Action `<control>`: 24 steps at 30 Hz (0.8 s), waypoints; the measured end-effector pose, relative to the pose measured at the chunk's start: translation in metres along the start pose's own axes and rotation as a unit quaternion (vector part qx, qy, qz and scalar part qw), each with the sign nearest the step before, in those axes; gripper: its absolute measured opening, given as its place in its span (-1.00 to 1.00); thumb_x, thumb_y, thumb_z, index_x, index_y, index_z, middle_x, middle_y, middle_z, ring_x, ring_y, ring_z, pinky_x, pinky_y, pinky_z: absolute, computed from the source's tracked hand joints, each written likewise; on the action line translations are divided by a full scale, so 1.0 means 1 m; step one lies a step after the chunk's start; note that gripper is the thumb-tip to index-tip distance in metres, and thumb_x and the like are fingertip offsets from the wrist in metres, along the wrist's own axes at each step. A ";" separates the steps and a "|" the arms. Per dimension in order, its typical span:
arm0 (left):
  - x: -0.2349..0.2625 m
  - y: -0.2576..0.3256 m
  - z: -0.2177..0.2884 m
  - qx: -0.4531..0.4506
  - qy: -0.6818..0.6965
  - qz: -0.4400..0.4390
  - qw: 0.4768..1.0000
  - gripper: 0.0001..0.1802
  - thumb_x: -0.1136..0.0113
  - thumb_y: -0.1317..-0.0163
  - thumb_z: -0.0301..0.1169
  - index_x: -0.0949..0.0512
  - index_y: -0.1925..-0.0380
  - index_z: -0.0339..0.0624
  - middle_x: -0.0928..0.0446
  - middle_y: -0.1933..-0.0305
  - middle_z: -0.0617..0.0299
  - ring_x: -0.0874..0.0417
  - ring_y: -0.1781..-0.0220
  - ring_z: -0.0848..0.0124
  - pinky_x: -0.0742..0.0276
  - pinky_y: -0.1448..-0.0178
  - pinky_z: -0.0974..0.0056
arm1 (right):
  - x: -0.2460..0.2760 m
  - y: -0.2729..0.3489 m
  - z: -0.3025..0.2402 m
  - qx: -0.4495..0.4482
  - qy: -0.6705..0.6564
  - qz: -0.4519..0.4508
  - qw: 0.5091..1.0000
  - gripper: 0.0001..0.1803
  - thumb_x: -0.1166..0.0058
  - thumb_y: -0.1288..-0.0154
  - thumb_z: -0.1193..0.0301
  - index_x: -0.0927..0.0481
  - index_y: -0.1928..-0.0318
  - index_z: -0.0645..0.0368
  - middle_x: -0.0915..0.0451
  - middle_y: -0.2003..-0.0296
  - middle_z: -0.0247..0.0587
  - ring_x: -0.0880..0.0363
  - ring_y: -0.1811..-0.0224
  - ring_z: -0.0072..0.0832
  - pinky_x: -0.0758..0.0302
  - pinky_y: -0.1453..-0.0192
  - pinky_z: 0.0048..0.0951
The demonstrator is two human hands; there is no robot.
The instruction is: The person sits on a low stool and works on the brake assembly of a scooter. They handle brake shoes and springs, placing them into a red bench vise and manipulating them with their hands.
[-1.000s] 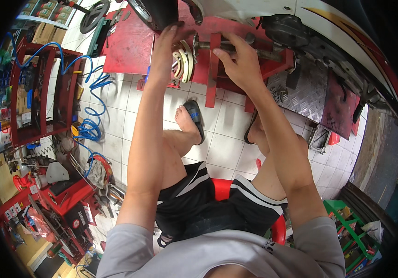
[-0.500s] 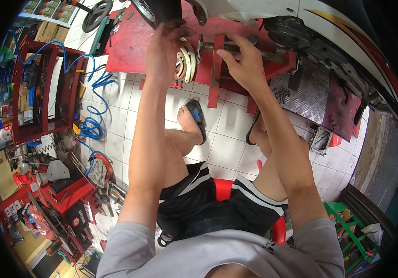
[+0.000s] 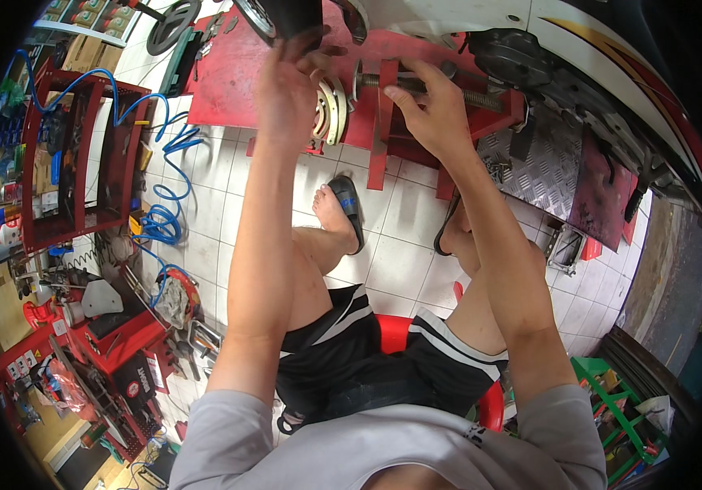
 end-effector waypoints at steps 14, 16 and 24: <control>0.006 0.003 -0.004 0.014 -0.269 0.064 0.961 -0.33 0.39 -0.42 0.05 -0.32 -0.18 -0.33 -0.60 0.05 -0.09 -0.52 -0.08 0.13 -0.26 -0.22 0.14 | -0.003 0.000 -0.002 0.007 0.004 -0.002 1.000 -0.52 -0.28 -0.17 0.36 -0.54 -0.05 0.38 -0.59 0.05 0.10 -0.68 0.10 -0.20 -0.67 0.10 -0.37; 0.006 0.003 -0.002 0.065 -0.136 0.022 0.988 -0.35 0.36 -0.42 0.05 -0.32 -0.21 -0.27 -0.56 -0.06 -0.08 -0.52 -0.11 0.15 -0.26 -0.24 0.13 | -0.003 0.000 -0.001 0.002 -0.004 -0.001 1.000 -0.52 -0.28 -0.16 0.36 -0.54 -0.04 0.38 -0.60 0.06 0.10 -0.68 0.11 -0.20 -0.67 0.10 -0.37; 0.007 0.003 0.001 -0.004 -0.287 0.041 0.957 -0.41 0.25 -0.40 -0.02 -0.33 -0.19 -0.28 -0.56 -0.08 -0.02 -0.52 -0.12 0.19 -0.29 -0.23 0.14 | -0.003 0.000 -0.001 0.009 0.003 -0.001 1.000 -0.53 -0.28 -0.15 0.37 -0.55 -0.04 0.36 -0.60 0.07 0.08 -0.68 0.11 -0.22 -0.68 0.12 -0.39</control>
Point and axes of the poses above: each hand's wrist, its own y-axis away from the middle knuckle, its own x-axis out of the back of the hand, z = x × y, the point moved 1 cm from there along -y, towards the middle knuckle
